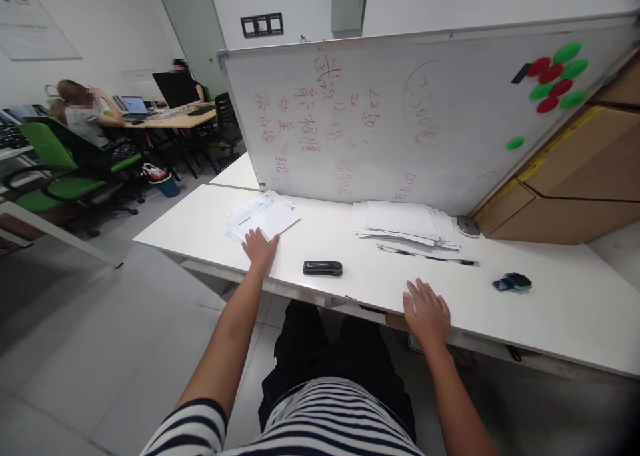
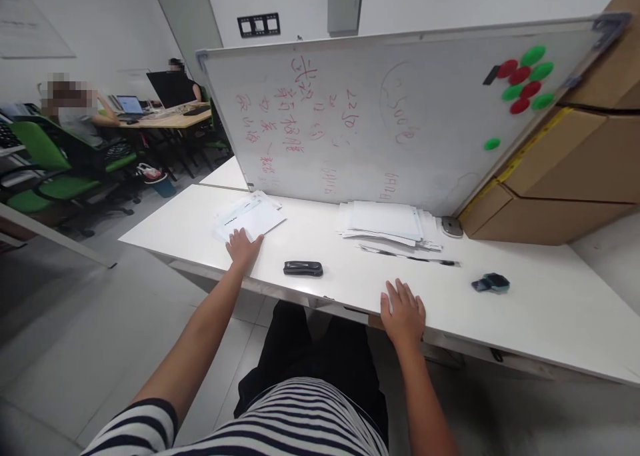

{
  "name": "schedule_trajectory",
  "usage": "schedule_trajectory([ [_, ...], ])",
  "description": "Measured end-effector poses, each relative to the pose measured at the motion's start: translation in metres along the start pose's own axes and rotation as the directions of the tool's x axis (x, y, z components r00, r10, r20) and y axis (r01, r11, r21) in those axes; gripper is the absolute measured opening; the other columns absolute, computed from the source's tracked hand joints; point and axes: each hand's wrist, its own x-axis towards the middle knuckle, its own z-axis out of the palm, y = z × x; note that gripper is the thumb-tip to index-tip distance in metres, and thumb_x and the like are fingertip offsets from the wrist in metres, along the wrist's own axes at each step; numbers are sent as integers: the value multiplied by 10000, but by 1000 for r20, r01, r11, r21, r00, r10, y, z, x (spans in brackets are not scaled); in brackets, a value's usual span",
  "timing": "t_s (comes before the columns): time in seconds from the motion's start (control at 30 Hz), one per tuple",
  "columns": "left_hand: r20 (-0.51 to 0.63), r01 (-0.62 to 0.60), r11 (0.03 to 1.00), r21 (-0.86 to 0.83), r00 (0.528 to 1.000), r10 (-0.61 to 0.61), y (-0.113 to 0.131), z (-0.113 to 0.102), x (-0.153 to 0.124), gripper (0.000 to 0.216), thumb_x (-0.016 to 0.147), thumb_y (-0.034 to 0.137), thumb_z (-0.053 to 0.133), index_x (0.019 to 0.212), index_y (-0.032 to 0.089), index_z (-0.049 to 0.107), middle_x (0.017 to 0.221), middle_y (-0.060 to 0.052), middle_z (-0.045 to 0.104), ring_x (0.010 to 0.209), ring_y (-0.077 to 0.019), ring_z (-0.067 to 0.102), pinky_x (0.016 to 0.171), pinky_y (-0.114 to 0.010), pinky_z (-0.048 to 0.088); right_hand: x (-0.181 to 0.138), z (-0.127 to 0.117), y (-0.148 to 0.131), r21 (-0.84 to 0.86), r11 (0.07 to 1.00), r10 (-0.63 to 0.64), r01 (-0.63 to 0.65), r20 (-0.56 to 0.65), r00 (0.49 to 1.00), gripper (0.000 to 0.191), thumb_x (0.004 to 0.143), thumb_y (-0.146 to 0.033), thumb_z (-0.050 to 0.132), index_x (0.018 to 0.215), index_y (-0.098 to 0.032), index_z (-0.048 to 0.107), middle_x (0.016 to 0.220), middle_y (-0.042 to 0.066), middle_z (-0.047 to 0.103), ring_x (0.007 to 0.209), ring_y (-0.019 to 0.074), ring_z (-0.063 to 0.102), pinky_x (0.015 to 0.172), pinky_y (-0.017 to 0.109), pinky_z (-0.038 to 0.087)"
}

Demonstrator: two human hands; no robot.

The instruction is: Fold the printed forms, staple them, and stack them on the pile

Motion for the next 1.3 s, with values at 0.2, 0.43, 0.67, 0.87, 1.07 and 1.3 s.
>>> schedule_trajectory([
  [0.2, -96, -78, 997, 28, 992, 80, 1, -4, -4, 567, 909, 567, 362, 1246, 136, 508, 1336, -220, 520, 1272, -350, 448, 988, -489, 365, -1, -3, -1, 7, 1000, 10, -10, 18, 1000, 458, 944, -375, 315, 1289, -243, 586, 1410, 85, 516, 1349, 275, 413, 1093, 500, 297],
  [0.43, -22, -40, 999, 19, 999, 40, -1, -8, -4, 492, 943, 526, 328, 1185, 147, 527, 1048, -170, 655, 994, -305, 615, 848, -415, 426, -3, -5, -3, 9, 1000, 10, -10, 16, 1000, 449, 948, -367, 331, 1302, -235, 574, 1414, 95, 510, 1343, 274, 421, 1089, 496, 298],
  [0.67, -80, -46, 998, 44, 996, 50, 1, -4, -5, 703, 816, 660, 494, 1293, 144, 478, 1484, -223, 349, 1213, -381, 476, 933, -481, 407, -3, 4, 3, 7, 1000, 6, -5, -43, 999, 432, 952, -380, 367, 1244, -187, 620, 1384, 103, 543, 1311, 273, 456, 1073, 478, 309],
  [0.87, -96, -47, 998, 42, 994, 51, 0, -3, -5, 554, 850, 527, 538, 1272, 170, 499, 1393, -187, 477, 1164, -347, 514, 915, -454, 421, -3, 5, 3, -7, 1000, -16, 16, -72, 997, 413, 954, -376, 391, 1233, -185, 629, 1368, 107, 558, 1293, 271, 477, 1061, 470, 323],
  [1.07, -84, -82, 996, 29, 993, 84, -3, -4, -5, 369, 873, 371, 535, 1197, 195, 528, 1149, -135, 630, 1073, -315, 560, 873, -418, 412, -3, 7, 3, -2, 1000, -15, 15, -99, 995, 399, 950, -368, 408, 1222, -187, 636, 1351, 110, 573, 1284, 272, 489, 1055, 478, 332],
  [1.3, -30, -93, 995, 48, 995, 94, -1, -7, -6, 266, 856, 213, 504, 1113, 202, 574, 1074, -116, 656, 1056, -288, 579, 837, -386, 394, -4, 6, 3, 3, 1000, -13, 14, -104, 994, 398, 947, -371, 409, 1214, -192, 642, 1351, 109, 573, 1281, 271, 491, 1054, 473, 332],
])
